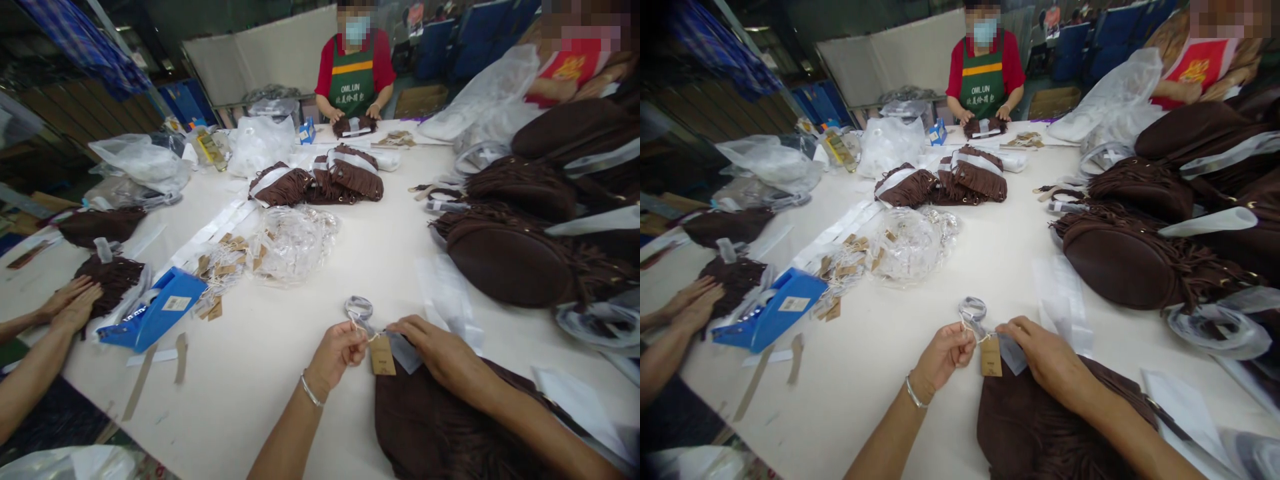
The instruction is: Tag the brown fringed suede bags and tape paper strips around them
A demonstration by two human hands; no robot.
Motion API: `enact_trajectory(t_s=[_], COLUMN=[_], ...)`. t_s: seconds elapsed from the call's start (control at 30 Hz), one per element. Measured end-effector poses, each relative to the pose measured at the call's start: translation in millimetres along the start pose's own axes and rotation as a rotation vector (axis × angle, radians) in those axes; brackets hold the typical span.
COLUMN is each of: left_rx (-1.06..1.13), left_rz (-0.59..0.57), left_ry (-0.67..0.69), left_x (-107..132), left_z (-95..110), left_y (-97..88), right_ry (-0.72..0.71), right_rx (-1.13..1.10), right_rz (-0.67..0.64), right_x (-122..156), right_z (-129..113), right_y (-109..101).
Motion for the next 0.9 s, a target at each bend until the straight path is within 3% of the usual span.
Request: enact_trajectory(t_s=[0.17, 0.43, 0.57, 0.8, 0.9], left_rx=[0.055, -0.063, -0.012, 0.059, 0.023], left_rz=[0.044, 0.12, 0.173, 0.134, 0.129], left_ry=[0.08, 0.051, 0.088, 0.118, 0.144], left_x=[2.9, 4.7, 4.2, 5.4, 5.0], left_z=[-0.6, -0.1, -1.9, -7.3, -6.3], left_y=[-7.1, -7.6, -5.8, -9.6, -7.1], right_ry=[-0.15, -0.321, -0.219, 0.094, 0.184], right_rx=[0.151, 0.272, 0.184, -0.521, -0.554], right_rz=[-0.129, -0.16, -0.105, 0.083, 0.055], right_x=[11.8, -24.4, -30.2, -34.8, -39.5], right_z=[-0.8, -22.5, -27.0, 9.6, 15.1], right_y=[1.0, 8.7, 10.3, 17.7, 23.6])
Point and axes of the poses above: each hand's wrist, its own x-axis away from the middle knuckle, its own y-axis out of the palm, z = x × y, the point moved 3 cm from there along -x, towards the middle knuckle, and after that the axes turned 5 degrees about -y, right-handed, at the moved point
